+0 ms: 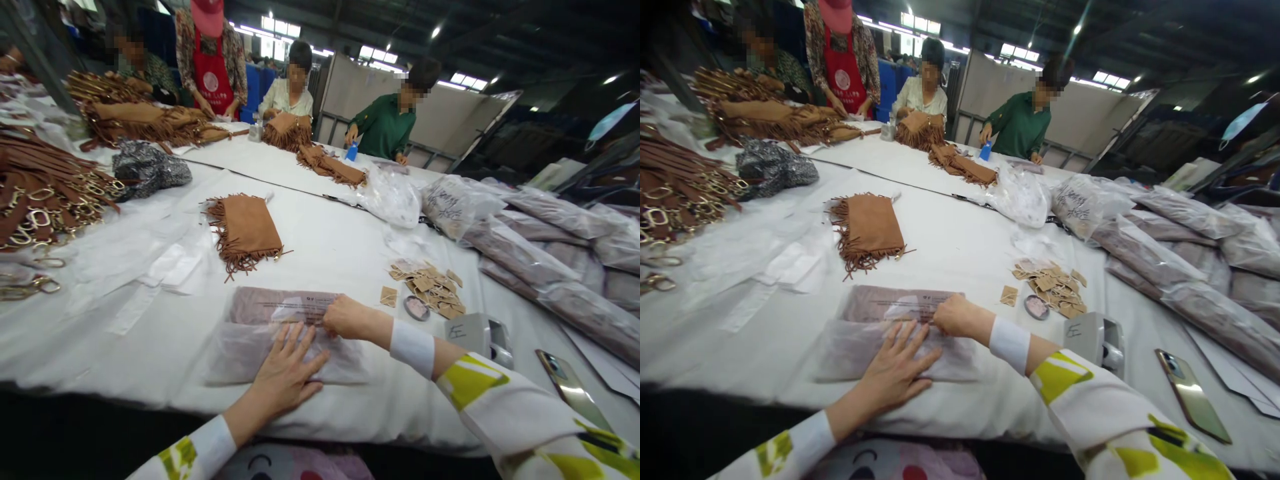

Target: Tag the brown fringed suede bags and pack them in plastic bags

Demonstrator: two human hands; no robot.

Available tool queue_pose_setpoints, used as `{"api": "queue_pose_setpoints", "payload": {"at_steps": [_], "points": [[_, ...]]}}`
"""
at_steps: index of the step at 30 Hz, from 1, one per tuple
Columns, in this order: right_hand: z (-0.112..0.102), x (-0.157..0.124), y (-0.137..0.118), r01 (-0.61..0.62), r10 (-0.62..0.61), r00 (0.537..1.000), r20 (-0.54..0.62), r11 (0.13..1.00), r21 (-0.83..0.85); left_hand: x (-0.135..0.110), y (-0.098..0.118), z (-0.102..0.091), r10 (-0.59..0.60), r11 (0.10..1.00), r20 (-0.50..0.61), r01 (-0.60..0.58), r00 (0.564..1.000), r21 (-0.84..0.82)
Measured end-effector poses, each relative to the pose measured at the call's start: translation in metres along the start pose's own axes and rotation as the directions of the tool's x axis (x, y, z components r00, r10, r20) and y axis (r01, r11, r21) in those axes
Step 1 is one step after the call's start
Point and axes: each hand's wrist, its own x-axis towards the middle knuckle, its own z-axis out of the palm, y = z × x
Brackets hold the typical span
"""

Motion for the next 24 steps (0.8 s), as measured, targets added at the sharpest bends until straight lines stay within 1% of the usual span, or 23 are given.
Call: {"api": "queue_pose_setpoints", "payload": {"at_steps": [6,9,12,15,16,17,18,19,20,21,22,23,24], "points": [[0.016,0.009,0.002,-0.023,0.024,0.999,-0.032,0.999,0.028,0.001,-0.002,-0.001,-0.009,0.999,0.025,0.011,1.0,-0.044],[0.018,0.015,0.007,-0.115,0.117,0.992,-0.047,0.993,0.035,0.001,-0.002,-0.001,-0.012,0.999,0.017,0.012,1.0,-0.045],[0.012,0.019,0.02,-0.227,0.23,0.97,-0.079,0.973,0.05,0.001,-0.002,-0.001,0.0,1.0,0.01,0.0,1.0,-0.03],[0.003,0.011,0.026,-0.301,0.312,0.938,-0.154,0.949,0.089,0.001,-0.003,-0.001,-0.001,1.0,0.009,0.001,1.0,-0.016],[0.003,0.005,0.024,-0.319,0.346,0.92,-0.184,0.934,0.161,0.001,-0.003,-0.001,-0.005,1.0,0.008,0.005,1.0,-0.015],[0.005,-0.001,0.02,-0.316,0.379,0.904,-0.197,0.904,0.289,0.001,-0.003,-0.001,-0.008,1.0,0.005,0.009,1.0,-0.016],[0.011,-0.007,0.013,-0.289,0.409,0.893,-0.188,0.84,0.459,0.001,-0.003,0.0,-0.01,1.0,0.004,0.01,1.0,-0.018],[0.019,-0.013,0.005,-0.241,0.428,0.89,-0.158,0.734,0.635,0.002,-0.003,0.0,-0.009,1.0,0.004,0.009,1.0,-0.02],[0.029,-0.018,-0.004,-0.185,0.431,0.893,-0.127,0.61,0.771,0.002,-0.003,0.0,-0.008,1.0,0.004,0.008,1.0,-0.021],[0.041,-0.022,-0.012,-0.138,0.427,0.897,-0.112,0.512,0.848,0.003,-0.003,-0.001,-0.005,1.0,0.005,0.005,1.0,-0.02],[0.054,-0.024,-0.02,-0.108,0.433,0.893,-0.125,0.476,0.873,0.003,-0.003,-0.001,-0.002,1.0,0.007,0.002,1.0,-0.017],[0.066,-0.024,-0.026,-0.094,0.461,0.872,-0.165,0.489,0.867,0.004,-0.003,-0.001,0.003,1.0,0.011,-0.003,1.0,-0.011],[0.076,-0.024,-0.031,-0.094,0.499,0.838,-0.219,0.527,0.844,0.005,-0.003,-0.002,0.011,1.0,0.017,-0.011,1.0,-0.003]]}}
